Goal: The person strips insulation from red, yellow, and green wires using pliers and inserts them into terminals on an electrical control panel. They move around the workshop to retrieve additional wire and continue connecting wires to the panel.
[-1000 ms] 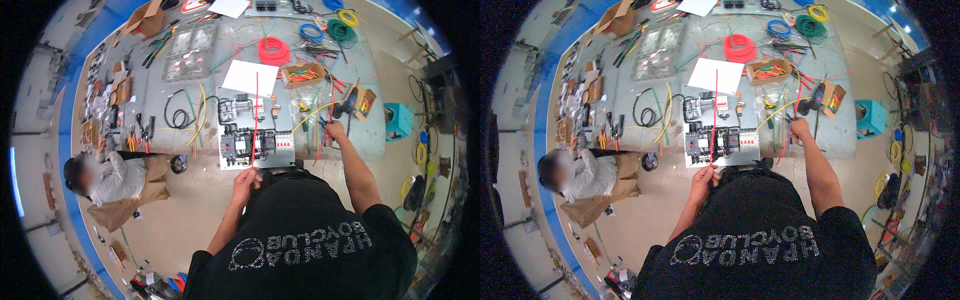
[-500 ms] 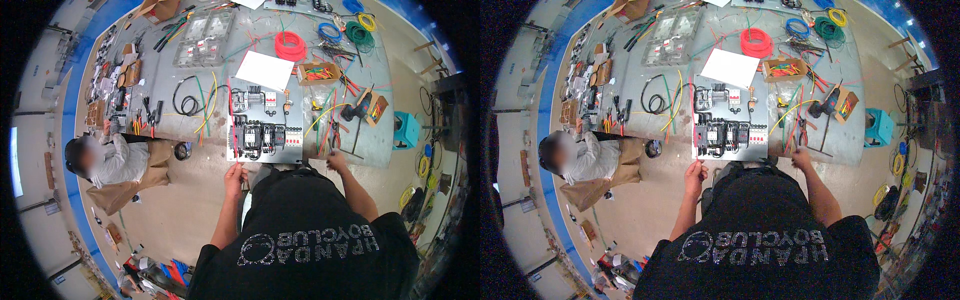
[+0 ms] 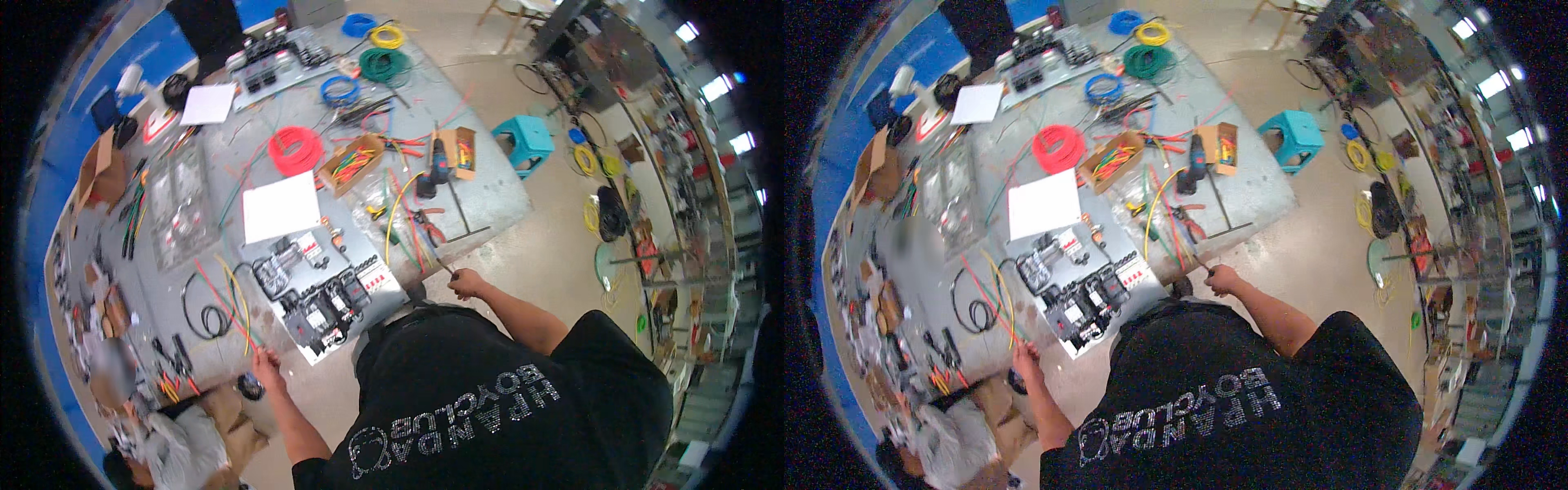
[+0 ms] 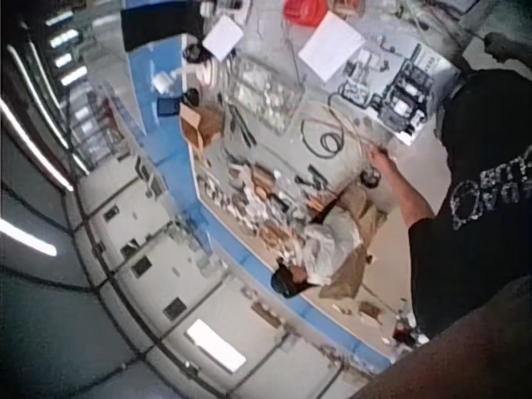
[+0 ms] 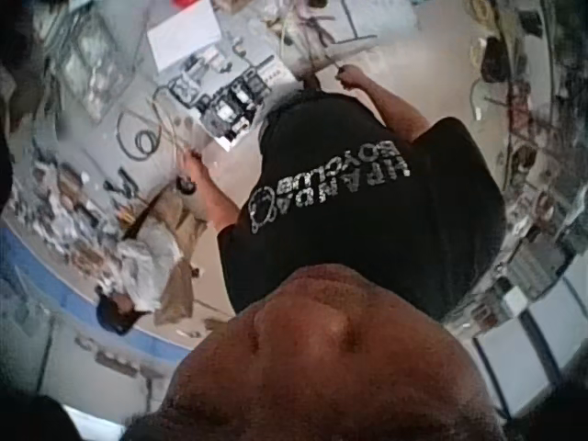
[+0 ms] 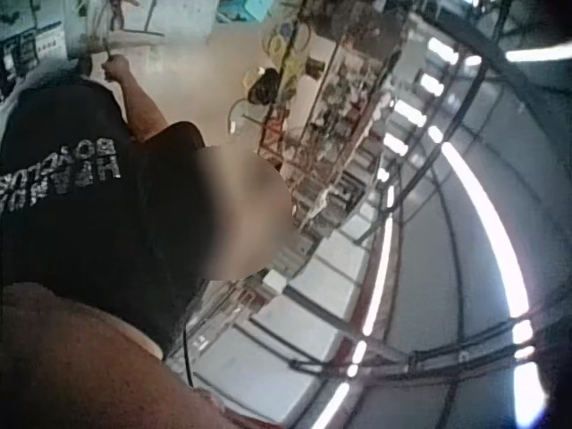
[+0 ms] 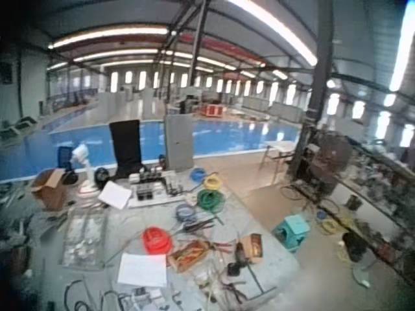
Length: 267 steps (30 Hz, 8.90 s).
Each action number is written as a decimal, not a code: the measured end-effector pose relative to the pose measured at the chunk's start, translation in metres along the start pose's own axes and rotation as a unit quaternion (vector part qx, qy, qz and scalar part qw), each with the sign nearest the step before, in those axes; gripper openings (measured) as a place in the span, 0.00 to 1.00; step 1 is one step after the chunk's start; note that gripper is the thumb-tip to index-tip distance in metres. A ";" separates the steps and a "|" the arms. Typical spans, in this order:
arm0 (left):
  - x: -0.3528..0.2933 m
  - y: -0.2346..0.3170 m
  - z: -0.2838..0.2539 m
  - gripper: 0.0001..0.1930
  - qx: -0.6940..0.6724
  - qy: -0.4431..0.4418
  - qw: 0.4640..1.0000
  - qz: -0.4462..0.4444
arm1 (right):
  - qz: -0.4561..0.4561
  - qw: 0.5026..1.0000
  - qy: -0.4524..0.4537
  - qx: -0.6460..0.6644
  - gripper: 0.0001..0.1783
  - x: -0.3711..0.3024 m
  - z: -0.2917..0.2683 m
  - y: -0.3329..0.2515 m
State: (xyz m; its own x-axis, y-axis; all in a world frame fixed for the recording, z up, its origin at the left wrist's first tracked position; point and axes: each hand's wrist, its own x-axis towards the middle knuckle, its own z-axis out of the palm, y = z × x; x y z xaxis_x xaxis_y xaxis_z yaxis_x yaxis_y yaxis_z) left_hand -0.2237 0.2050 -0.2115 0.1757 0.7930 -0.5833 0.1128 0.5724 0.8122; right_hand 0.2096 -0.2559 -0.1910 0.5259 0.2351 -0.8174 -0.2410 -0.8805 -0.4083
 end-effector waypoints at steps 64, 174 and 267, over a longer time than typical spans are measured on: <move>-0.127 -0.111 0.403 0.14 0.490 -0.375 0.787 0.014 | 0.042 0.996 0.070 -0.048 0.24 -0.024 -0.038 0.275; -0.943 -1.113 2.281 0.16 0.491 -0.365 0.727 -0.311 | 0.347 0.697 0.560 0.282 0.21 0.966 -1.810 1.579; -0.797 -0.229 1.036 0.16 0.055 0.186 0.970 0.149 | -0.467 0.670 -0.576 -0.039 0.09 -0.024 -0.765 0.099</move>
State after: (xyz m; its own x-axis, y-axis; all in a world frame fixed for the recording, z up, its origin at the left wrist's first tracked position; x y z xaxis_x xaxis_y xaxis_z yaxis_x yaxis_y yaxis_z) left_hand 0.6234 -0.7741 0.0793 -0.1456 0.9518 -0.2700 0.2174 0.2970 0.9298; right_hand 0.7969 -0.6637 0.0993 -0.5705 0.8213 -0.0095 -0.1789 -0.1355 -0.9745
